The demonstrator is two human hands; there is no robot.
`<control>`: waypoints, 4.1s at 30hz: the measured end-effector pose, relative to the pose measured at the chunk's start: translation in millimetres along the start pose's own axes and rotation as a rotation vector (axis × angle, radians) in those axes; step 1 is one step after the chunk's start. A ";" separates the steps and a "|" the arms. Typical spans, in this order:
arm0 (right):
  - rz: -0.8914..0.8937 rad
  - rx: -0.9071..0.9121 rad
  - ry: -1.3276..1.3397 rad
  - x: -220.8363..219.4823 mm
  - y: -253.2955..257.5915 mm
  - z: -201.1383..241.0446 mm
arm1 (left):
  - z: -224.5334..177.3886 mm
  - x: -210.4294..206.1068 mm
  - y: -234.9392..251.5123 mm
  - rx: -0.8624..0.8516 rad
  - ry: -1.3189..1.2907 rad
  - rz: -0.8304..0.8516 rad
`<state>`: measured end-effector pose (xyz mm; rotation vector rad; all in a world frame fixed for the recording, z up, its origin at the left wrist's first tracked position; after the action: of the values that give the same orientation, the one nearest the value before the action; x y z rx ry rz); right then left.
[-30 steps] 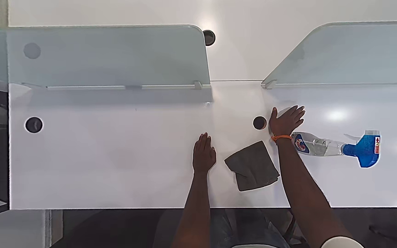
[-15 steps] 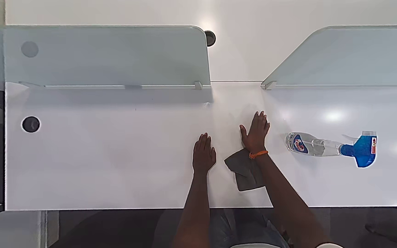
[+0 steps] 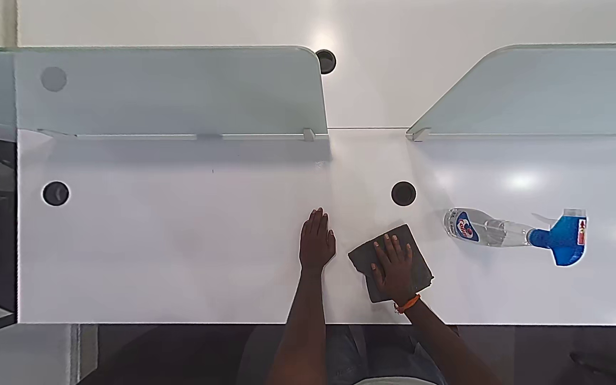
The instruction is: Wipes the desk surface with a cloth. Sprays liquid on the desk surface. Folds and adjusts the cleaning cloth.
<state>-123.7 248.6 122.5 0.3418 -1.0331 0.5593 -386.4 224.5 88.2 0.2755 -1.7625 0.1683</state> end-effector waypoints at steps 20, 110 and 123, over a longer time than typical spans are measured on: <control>0.253 0.125 -0.101 -18.6 87.5 3.9 | -2.1 1.7 -0.2 -0.019 -0.013 0.014; 0.095 -0.240 -0.188 -26.8 131.8 13.6 | -4.6 -0.5 -3.0 -0.018 0.009 0.014; 0.150 -0.096 -0.225 -55.4 252.7 69.9 | -6.1 5.7 0.2 0.005 -0.073 -0.010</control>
<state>-342.9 402.1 109.3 0.2469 -1.3062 0.6124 -381.8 225.8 95.1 0.2973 -1.8332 0.1575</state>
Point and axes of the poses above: each hand's wrist, its own y-axis towards the middle knuckle, its own x-axis out of the back of the hand, z = x × y, the point moved 3 cm from there along y, towards the middle knuckle, and after that the axes turned 9 degrees about y, right-handed, at the moved point
